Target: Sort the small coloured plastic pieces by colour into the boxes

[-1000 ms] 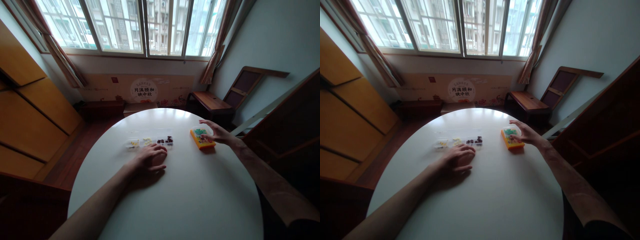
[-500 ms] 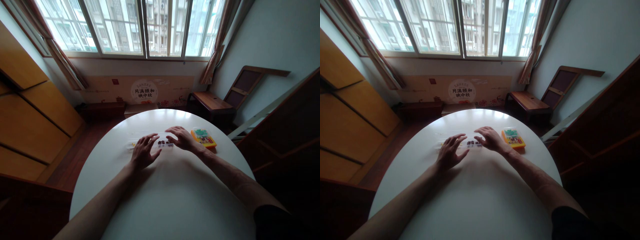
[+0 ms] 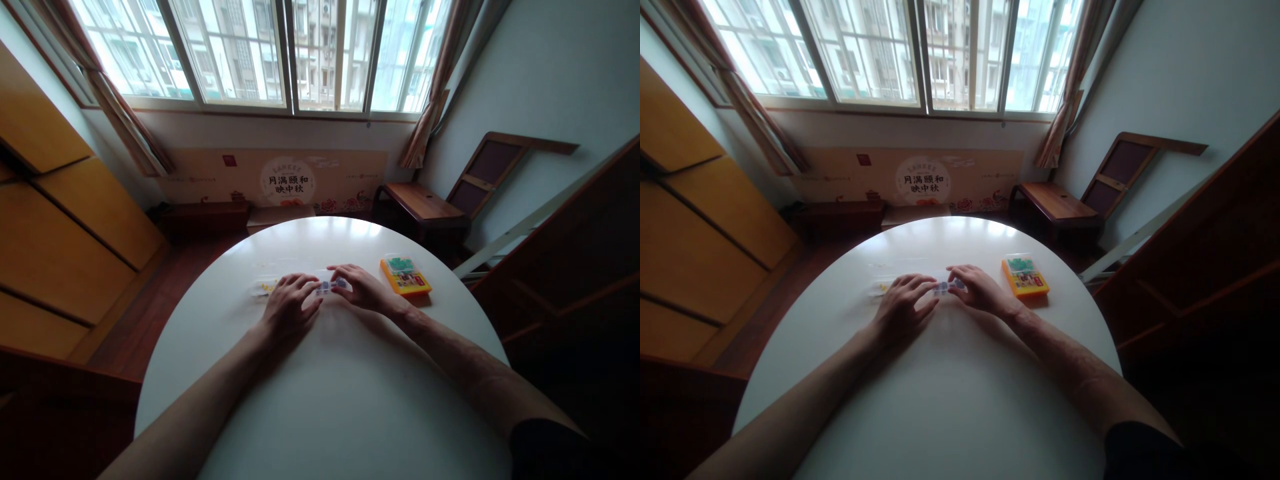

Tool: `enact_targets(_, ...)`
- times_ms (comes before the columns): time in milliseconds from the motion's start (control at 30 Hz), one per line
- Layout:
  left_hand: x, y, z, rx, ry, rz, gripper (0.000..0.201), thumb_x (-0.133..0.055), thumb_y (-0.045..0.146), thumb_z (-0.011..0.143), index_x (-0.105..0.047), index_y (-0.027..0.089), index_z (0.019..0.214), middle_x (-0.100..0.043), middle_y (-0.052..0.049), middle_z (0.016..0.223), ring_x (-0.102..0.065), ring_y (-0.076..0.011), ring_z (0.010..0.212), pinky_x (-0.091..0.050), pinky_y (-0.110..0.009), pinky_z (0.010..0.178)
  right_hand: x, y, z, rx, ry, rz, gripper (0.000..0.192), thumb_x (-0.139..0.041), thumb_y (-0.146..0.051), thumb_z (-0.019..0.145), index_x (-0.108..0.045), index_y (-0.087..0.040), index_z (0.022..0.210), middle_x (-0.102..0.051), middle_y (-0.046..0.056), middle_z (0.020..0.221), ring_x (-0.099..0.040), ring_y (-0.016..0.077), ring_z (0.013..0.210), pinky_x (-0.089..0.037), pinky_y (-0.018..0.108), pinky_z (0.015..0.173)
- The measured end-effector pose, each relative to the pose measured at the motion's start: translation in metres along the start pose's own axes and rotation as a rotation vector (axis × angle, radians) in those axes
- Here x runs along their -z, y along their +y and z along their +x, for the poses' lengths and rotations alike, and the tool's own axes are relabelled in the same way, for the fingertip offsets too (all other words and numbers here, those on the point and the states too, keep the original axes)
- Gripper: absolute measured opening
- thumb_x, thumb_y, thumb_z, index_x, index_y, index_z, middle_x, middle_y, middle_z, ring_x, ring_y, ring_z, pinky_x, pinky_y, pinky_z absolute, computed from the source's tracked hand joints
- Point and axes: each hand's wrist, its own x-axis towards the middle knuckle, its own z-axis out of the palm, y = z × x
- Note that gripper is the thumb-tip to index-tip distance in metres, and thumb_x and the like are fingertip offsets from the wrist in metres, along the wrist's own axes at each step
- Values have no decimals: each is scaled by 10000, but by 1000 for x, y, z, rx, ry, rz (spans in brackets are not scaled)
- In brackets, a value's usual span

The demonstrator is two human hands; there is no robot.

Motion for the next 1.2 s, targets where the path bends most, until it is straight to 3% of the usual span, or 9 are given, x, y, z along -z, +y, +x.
enact_targets(133, -1, 0, 1, -15, -7, -1, 222, -675, 329, 1054, -753, 251, 1246, -769, -75, 1319, -687, -303, 1212, -530, -493, 1058, 5, 4, 2, 20, -20, 6, 177, -752, -251, 1022, -717, -239, 1195, -737, 122, 1425, -694, 314, 1314, -572, 517, 1131)
enact_targets(300, -1, 3, 2, -13, -4, 20, 249, -684, 319, 1041, -754, 257, 1272, -773, -73, 1316, -696, -298, 1205, -542, -487, 1056, 10, 7, 3, 16, -62, -5, 350, -802, -280, 997, -671, -237, 1319, -784, 113, 1285, -720, 314, 1258, -566, 524, 1138)
enact_targets(433, -1, 4, 3, -10, 0, 35, 303, -692, 328, 1032, -736, 263, 1324, -762, -77, 1360, -697, -300, 1233, -543, -486, 1077, 16, 7, 1, 10, -90, -32, 334, -844, -253, 949, -683, -240, 1241, -752, 135, 1370, -705, 342, 1300, -572, 547, 1129)
enact_targets(533, -1, 3, 3, 10, 27, 32, 384, -689, 347, 1034, -692, 260, 1408, -739, -91, 1411, -694, -306, 1254, -546, -485, 1085, 34, 8, -7, -20, -36, -30, 383, -843, -224, 939, -669, -252, 1279, -739, 121, 1413, -697, 342, 1311, -559, 570, 1146)
enact_targets(867, -4, 0, 2, 5, 16, 8, 393, -699, 344, 1022, -674, 251, 1403, -733, -93, 1411, -692, -312, 1251, -539, -496, 1104, 141, 34, -98, -122, 3, -43, 486, -798, -309, 958, -674, -309, 1427, -699, 93, 1505, -659, 321, 1406, -554, 545, 1219)
enact_targets(1033, -6, 1, 1, 12, -3, 2, 392, -692, 351, 1023, -675, 260, 1405, -722, -94, 1430, -685, -314, 1269, -531, -507, 1125, 156, 50, -133, -144, 16, -71, 468, -809, -332, 951, -718, -289, 1408, -758, 113, 1397, -681, 335, 1367, -573, 557, 1214)
enact_targets(1200, -5, 1, 1, 15, -12, 6, 388, -691, 345, 1020, -673, 249, 1396, -722, -96, 1429, -683, -312, 1276, -535, -502, 1123, 154, 64, -141, -136, 3, -66, 379, -759, -337, 995, -740, -292, 1371, -759, 92, 1426, -678, 320, 1387, -579, 554, 1205)
